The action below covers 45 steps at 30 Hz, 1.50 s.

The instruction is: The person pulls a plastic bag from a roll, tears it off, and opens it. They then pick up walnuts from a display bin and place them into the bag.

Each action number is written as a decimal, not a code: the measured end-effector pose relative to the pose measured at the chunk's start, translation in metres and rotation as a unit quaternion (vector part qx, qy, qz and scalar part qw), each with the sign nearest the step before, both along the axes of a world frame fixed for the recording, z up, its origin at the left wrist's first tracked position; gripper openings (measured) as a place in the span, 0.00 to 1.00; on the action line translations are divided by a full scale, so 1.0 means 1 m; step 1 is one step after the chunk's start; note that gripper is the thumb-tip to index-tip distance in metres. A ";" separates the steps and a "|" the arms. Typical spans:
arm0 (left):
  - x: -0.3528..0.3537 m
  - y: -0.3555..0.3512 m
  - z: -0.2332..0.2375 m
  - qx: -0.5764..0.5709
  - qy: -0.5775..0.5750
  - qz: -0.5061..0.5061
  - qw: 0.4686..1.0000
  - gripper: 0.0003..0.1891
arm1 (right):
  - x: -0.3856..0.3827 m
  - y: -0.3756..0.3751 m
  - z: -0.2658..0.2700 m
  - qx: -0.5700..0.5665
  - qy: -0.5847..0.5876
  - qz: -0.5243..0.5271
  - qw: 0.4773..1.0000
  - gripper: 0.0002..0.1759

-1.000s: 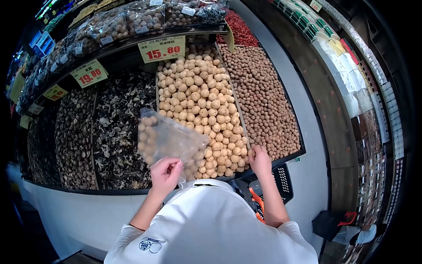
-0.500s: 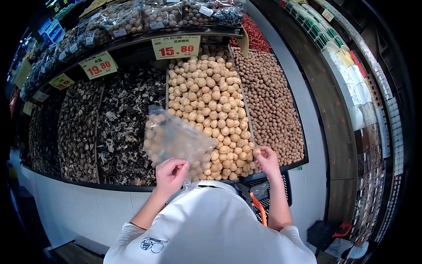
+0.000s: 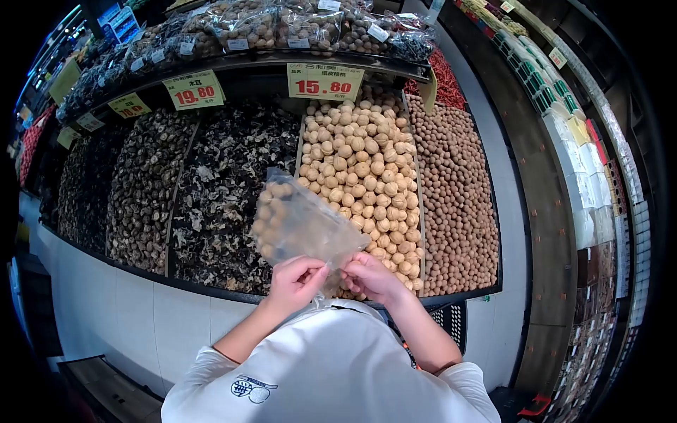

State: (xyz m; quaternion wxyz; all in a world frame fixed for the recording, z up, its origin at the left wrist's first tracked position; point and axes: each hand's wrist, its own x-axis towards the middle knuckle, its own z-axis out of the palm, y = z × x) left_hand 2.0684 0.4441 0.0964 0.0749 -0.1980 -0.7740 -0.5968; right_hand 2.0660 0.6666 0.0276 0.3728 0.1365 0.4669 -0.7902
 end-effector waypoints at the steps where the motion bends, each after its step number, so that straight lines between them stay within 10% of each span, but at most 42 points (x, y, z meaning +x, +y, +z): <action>1: 0.000 0.000 0.001 0.006 0.005 0.001 1.000 0.02 | -0.005 -0.018 -0.001 -0.001 0.003 0.003 1.000 0.04; 10: 0.002 -0.007 0.008 0.011 0.025 0.009 1.000 0.02 | -0.051 -0.088 0.029 -0.164 -0.054 -0.173 0.970 0.19; 15: 0.002 -0.009 0.007 0.011 0.024 0.008 1.000 0.02 | -0.011 -0.043 0.026 0.035 0.064 -0.066 0.995 0.14; 23: 0.002 -0.004 0.000 0.003 0.017 -0.003 1.000 0.03 | 0.048 0.021 -0.008 0.209 0.080 -0.199 0.954 0.08; 31: 0.003 -0.004 0.002 0.004 0.006 -0.018 1.000 0.02 | 0.004 0.054 -0.028 0.425 0.280 -0.213 0.834 0.15; 37: 0.004 -0.009 0.003 -0.001 0.018 -0.017 1.000 0.02 | -0.057 0.045 -0.009 0.658 0.471 -0.101 0.579 0.26; 45: 0.008 -0.013 0.003 -0.007 0.014 -0.007 1.000 0.02 | -0.076 0.025 -0.008 0.733 0.416 -0.003 0.539 0.22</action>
